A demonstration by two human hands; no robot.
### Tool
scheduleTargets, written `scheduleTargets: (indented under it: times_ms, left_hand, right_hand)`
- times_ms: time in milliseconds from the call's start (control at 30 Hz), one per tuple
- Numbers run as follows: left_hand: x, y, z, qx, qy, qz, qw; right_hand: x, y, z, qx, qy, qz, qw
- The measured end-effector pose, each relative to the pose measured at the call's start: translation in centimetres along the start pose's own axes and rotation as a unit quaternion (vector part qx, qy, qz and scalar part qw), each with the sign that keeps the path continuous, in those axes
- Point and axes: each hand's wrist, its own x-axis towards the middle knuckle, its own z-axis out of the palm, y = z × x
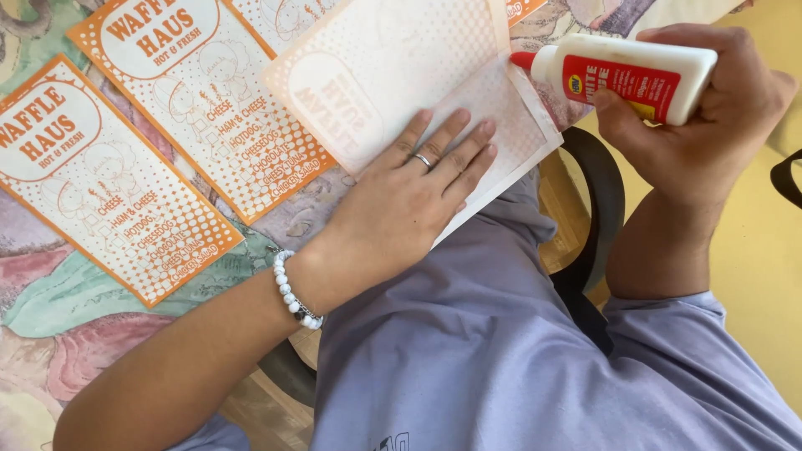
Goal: Applying glue to paper bags and folding them to complete assembly
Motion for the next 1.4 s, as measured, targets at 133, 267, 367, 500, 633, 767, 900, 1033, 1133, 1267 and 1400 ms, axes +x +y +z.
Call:
scheduleTargets:
  times_ms: [133,267,367,500,633,767,900,1033,1133,1267,1400]
  left_hand:
    - [-0.1,0.0,0.2,-0.015,-0.001,0.008,1.000]
    - [-0.1,-0.1,0.3,-0.012,-0.002,0.005,1.000]
    - [-0.2,-0.1,0.3,-0.023,0.010,0.007,1.000]
    - [-0.2,-0.1,0.3,-0.020,0.004,0.007,1.000]
    - [-0.1,-0.1,0.3,-0.021,0.002,0.005,1.000]
    - [-0.1,-0.1,0.4,-0.025,0.005,0.004,1.000]
    - [-0.2,-0.1,0.5,-0.035,0.015,-0.001,0.999]
    - [0.1,-0.5,-1.1,-0.072,0.045,0.020,0.996]
    - [-0.1,-0.8,-3.7,-0.078,0.200,-0.138,0.967]
    - [-0.5,-4.6,-5.2,0.055,0.115,-0.282,0.951]
    - [-0.6,-6.7,-4.1,0.064,0.092,-0.291,0.950]
  right_hand:
    - [0.4,0.4,0.1,0.004,-0.002,0.007,1.000]
    - [0.3,0.2,-0.3,0.004,-0.010,-0.001,1.000]
    - [-0.3,0.2,-0.7,0.005,-0.022,0.001,1.000]
    - [-0.5,0.1,-0.7,0.002,-0.016,0.007,1.000]
    - [0.4,0.1,0.1,-0.006,-0.003,-0.009,1.000]
    - [0.5,0.3,-0.2,0.024,-0.011,0.002,1.000]
    - [-0.6,0.2,-0.9,0.054,-0.007,0.043,0.998]
    - [-2.7,4.4,0.2,0.204,0.148,0.213,0.944]
    - [-1.6,7.3,0.3,0.334,0.232,0.296,0.865]
    - [0.5,10.1,2.6,0.335,0.359,0.300,0.818]
    - [1.4,11.3,4.9,0.157,0.377,0.158,0.899]
